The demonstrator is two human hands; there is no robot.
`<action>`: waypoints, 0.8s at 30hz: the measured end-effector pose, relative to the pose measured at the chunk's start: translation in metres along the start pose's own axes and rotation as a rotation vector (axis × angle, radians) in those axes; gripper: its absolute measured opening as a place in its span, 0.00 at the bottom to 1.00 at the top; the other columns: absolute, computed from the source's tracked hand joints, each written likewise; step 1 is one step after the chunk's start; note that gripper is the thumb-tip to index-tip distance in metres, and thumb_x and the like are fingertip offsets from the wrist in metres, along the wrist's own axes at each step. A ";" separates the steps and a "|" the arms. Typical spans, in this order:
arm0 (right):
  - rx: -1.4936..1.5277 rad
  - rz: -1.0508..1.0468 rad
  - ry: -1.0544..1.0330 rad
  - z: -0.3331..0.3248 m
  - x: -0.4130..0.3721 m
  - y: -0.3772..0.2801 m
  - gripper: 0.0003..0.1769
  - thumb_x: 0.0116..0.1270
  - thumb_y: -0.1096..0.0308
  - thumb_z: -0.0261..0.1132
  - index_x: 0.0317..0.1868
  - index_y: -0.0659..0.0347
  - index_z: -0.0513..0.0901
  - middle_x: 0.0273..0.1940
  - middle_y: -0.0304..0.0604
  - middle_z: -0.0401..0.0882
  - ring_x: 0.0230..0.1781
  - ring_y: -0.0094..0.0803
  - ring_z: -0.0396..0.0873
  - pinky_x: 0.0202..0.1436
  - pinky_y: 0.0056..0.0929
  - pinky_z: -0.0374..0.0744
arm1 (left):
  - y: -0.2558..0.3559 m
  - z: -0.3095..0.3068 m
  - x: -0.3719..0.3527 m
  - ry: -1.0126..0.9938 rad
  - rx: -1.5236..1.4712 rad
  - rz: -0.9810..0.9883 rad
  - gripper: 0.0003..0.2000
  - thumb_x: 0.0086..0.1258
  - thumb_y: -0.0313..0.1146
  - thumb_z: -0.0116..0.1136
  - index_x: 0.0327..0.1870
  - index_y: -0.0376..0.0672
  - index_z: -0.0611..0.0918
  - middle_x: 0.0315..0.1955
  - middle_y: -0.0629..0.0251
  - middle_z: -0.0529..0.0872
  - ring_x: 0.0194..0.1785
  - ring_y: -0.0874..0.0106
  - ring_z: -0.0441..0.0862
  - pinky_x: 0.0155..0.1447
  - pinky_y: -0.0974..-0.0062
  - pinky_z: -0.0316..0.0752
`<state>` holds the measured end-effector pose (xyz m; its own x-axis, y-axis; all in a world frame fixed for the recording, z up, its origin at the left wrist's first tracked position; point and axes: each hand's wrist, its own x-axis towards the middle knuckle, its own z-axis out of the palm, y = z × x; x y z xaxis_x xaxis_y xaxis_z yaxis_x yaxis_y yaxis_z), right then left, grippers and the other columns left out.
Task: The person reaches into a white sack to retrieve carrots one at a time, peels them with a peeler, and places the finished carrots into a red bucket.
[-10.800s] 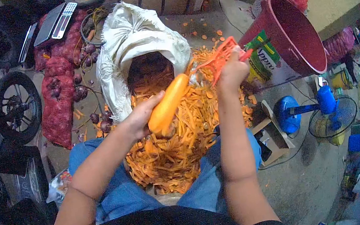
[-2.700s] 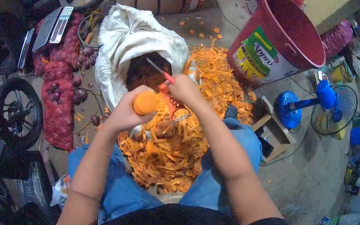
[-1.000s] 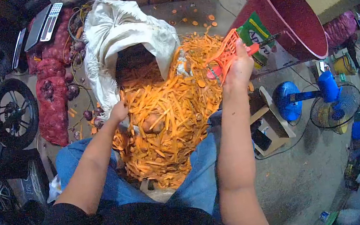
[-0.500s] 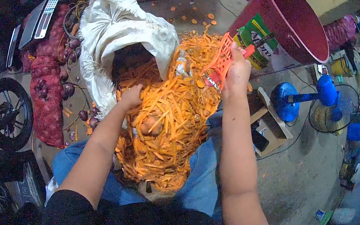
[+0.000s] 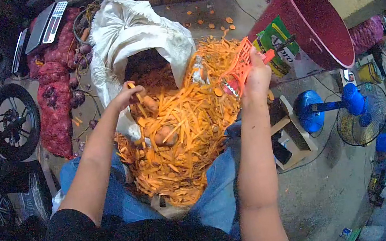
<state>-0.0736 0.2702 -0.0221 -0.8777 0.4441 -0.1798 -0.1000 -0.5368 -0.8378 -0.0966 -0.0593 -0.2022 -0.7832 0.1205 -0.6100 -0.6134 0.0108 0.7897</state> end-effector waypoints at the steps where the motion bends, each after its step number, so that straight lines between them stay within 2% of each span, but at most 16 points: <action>1: -0.007 -0.013 -0.012 -0.002 0.001 0.002 0.05 0.56 0.69 0.55 0.27 0.61 0.69 0.28 0.36 0.69 0.28 0.23 0.70 0.34 0.22 0.70 | -0.001 0.002 0.000 0.000 0.002 0.002 0.33 0.46 0.38 0.60 0.48 0.39 0.53 0.27 0.63 0.72 0.25 0.75 0.72 0.27 0.75 0.70; 3: -0.029 -0.015 -0.009 -0.004 0.002 0.004 0.05 0.56 0.69 0.55 0.27 0.61 0.69 0.28 0.35 0.69 0.28 0.22 0.70 0.34 0.22 0.70 | -0.004 0.008 0.003 -0.038 0.208 -0.074 0.33 0.46 0.38 0.61 0.48 0.39 0.53 0.27 0.62 0.72 0.25 0.74 0.72 0.27 0.76 0.70; 5: -0.058 -0.018 -0.003 -0.006 0.002 0.004 0.05 0.56 0.70 0.56 0.27 0.60 0.69 0.28 0.35 0.69 0.28 0.21 0.70 0.34 0.21 0.69 | -0.023 0.015 0.020 0.018 0.293 0.004 0.34 0.46 0.38 0.61 0.50 0.37 0.53 0.27 0.61 0.73 0.25 0.72 0.73 0.26 0.77 0.70; 7: -0.064 0.023 0.017 0.002 -0.008 0.000 0.05 0.55 0.70 0.56 0.28 0.61 0.69 0.29 0.34 0.69 0.29 0.21 0.69 0.35 0.20 0.68 | -0.024 0.029 0.019 0.115 0.581 0.093 0.37 0.45 0.42 0.61 0.52 0.36 0.54 0.35 0.56 0.71 0.34 0.66 0.73 0.34 0.72 0.71; 8: -0.070 0.025 0.020 0.005 -0.014 -0.002 0.05 0.55 0.70 0.56 0.28 0.61 0.69 0.29 0.34 0.69 0.29 0.21 0.69 0.35 0.20 0.68 | -0.022 0.036 0.021 0.351 1.070 0.126 0.39 0.44 0.47 0.60 0.53 0.35 0.55 0.45 0.51 0.65 0.46 0.59 0.68 0.45 0.67 0.67; 11: -0.104 0.002 -0.057 0.016 -0.028 -0.007 0.06 0.56 0.68 0.55 0.30 0.62 0.71 0.30 0.34 0.70 0.30 0.20 0.69 0.35 0.19 0.68 | 0.003 0.040 0.026 0.330 1.129 0.019 0.39 0.43 0.50 0.59 0.54 0.36 0.57 0.53 0.51 0.57 0.53 0.55 0.60 0.52 0.65 0.62; 13: -0.201 0.019 -0.069 0.019 -0.036 -0.006 0.09 0.57 0.67 0.54 0.34 0.65 0.71 0.32 0.36 0.71 0.31 0.21 0.70 0.36 0.20 0.68 | 0.007 0.034 0.044 0.309 1.176 -0.022 0.37 0.45 0.49 0.57 0.54 0.37 0.59 0.53 0.50 0.58 0.54 0.55 0.60 0.52 0.66 0.63; 15: -0.199 0.075 -0.049 0.025 -0.050 -0.017 0.11 0.57 0.66 0.53 0.37 0.65 0.71 0.32 0.37 0.72 0.32 0.22 0.70 0.36 0.21 0.69 | 0.007 0.021 0.075 -0.033 1.230 -0.249 0.32 0.51 0.46 0.52 0.55 0.40 0.58 0.55 0.50 0.55 0.56 0.54 0.58 0.53 0.66 0.61; 16: -0.186 0.120 -0.078 0.025 -0.055 -0.021 0.11 0.58 0.66 0.52 0.38 0.64 0.71 0.32 0.37 0.72 0.32 0.22 0.71 0.36 0.22 0.69 | 0.002 0.020 0.087 -0.013 1.316 -0.204 0.27 0.54 0.41 0.45 0.55 0.39 0.59 0.54 0.53 0.59 0.54 0.54 0.60 0.52 0.66 0.62; 17: -0.175 0.169 -0.110 0.025 -0.059 -0.023 0.11 0.58 0.66 0.52 0.39 0.64 0.70 0.32 0.37 0.72 0.32 0.23 0.71 0.35 0.22 0.70 | -0.014 0.016 0.105 -0.020 1.312 -0.209 0.27 0.54 0.41 0.45 0.55 0.39 0.59 0.54 0.53 0.59 0.54 0.54 0.60 0.52 0.66 0.62; 19: -0.221 0.171 -0.086 0.022 -0.060 -0.025 0.12 0.59 0.65 0.51 0.41 0.62 0.69 0.30 0.35 0.71 0.30 0.22 0.70 0.31 0.21 0.70 | -0.044 0.008 0.141 0.329 1.240 0.300 0.24 0.55 0.39 0.41 0.54 0.39 0.62 0.53 0.56 0.63 0.54 0.57 0.62 0.53 0.65 0.61; 20: -0.279 0.202 -0.094 0.009 -0.054 -0.024 0.11 0.59 0.64 0.50 0.39 0.60 0.69 0.25 0.33 0.69 0.23 0.20 0.68 0.23 0.18 0.68 | -0.047 0.005 0.158 0.324 1.235 0.292 0.24 0.55 0.39 0.41 0.54 0.39 0.62 0.53 0.56 0.63 0.54 0.57 0.62 0.53 0.65 0.61; 21: -0.287 0.206 -0.091 0.010 -0.052 -0.023 0.11 0.59 0.64 0.50 0.39 0.60 0.69 0.25 0.33 0.69 0.23 0.20 0.68 0.23 0.18 0.68 | -0.041 0.006 0.167 0.308 1.357 0.304 0.25 0.53 0.44 0.44 0.52 0.40 0.65 0.51 0.54 0.65 0.53 0.59 0.63 0.54 0.67 0.60; 22: -0.301 0.193 -0.057 0.012 -0.050 -0.024 0.08 0.59 0.64 0.50 0.36 0.58 0.69 0.21 0.31 0.65 0.17 0.18 0.64 0.18 0.17 0.63 | -0.038 0.009 0.173 0.289 1.479 0.318 0.27 0.51 0.49 0.48 0.50 0.41 0.68 0.49 0.52 0.67 0.53 0.61 0.65 0.55 0.69 0.59; 23: -0.315 0.181 -0.021 0.015 -0.048 -0.025 0.06 0.59 0.64 0.50 0.33 0.56 0.68 0.17 0.29 0.62 0.12 0.16 0.59 0.12 0.15 0.58 | -0.035 0.010 0.178 0.279 1.475 0.316 0.27 0.51 0.49 0.48 0.50 0.41 0.68 0.49 0.52 0.67 0.53 0.61 0.65 0.55 0.69 0.59; 24: -0.234 0.207 -0.036 0.015 -0.048 -0.025 0.06 0.59 0.64 0.50 0.30 0.57 0.67 0.16 0.30 0.60 0.11 0.18 0.57 0.12 0.16 0.57 | -0.009 0.015 0.159 0.155 1.455 0.281 0.26 0.52 0.49 0.48 0.50 0.42 0.67 0.48 0.54 0.68 0.51 0.62 0.67 0.54 0.69 0.60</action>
<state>-0.0365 0.2516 0.0158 -0.8847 0.3149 -0.3437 0.1891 -0.4315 -0.8821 -0.2144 -0.0251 -0.3052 -0.9157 0.1834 -0.3576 0.1193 0.9737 0.1940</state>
